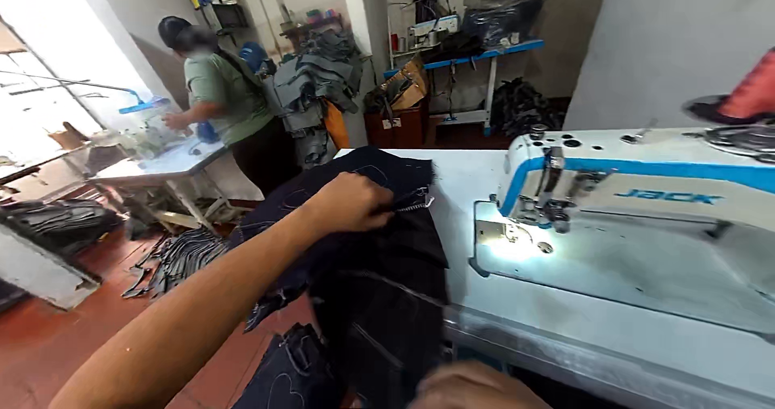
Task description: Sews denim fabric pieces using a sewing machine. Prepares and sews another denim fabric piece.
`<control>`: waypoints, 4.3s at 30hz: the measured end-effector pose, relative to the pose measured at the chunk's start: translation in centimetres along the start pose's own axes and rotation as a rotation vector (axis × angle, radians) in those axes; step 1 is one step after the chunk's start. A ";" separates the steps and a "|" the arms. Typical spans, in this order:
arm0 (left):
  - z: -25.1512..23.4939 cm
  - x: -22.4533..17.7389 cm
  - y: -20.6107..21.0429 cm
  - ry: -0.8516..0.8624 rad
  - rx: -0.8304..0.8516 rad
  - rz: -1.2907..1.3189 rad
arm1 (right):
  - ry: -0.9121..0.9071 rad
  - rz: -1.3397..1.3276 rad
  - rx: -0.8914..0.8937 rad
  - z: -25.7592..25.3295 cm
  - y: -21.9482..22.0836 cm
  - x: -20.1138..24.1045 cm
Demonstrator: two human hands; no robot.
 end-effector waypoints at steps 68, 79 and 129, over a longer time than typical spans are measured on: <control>-16.7 -6.6 20.3 0.180 0.178 0.455 | 0.962 0.369 -0.189 11.7 -5.1 -15.8; -6.6 -11.4 15.1 0.527 -0.144 0.665 | 0.951 0.446 -0.165 10.9 -5.9 -16.8; -8.4 -11.9 13.6 0.224 -0.034 0.438 | 0.539 0.705 -0.038 12.3 -4.1 -14.8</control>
Point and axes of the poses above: each hand's wrist, its own z-axis away from the middle knuckle, its own y-axis out of the palm, x = y × z, the point moved 10 cm from there along -z, towards the middle knuckle, and after that the axes turned 11 degrees about x, right-handed, at the moved point
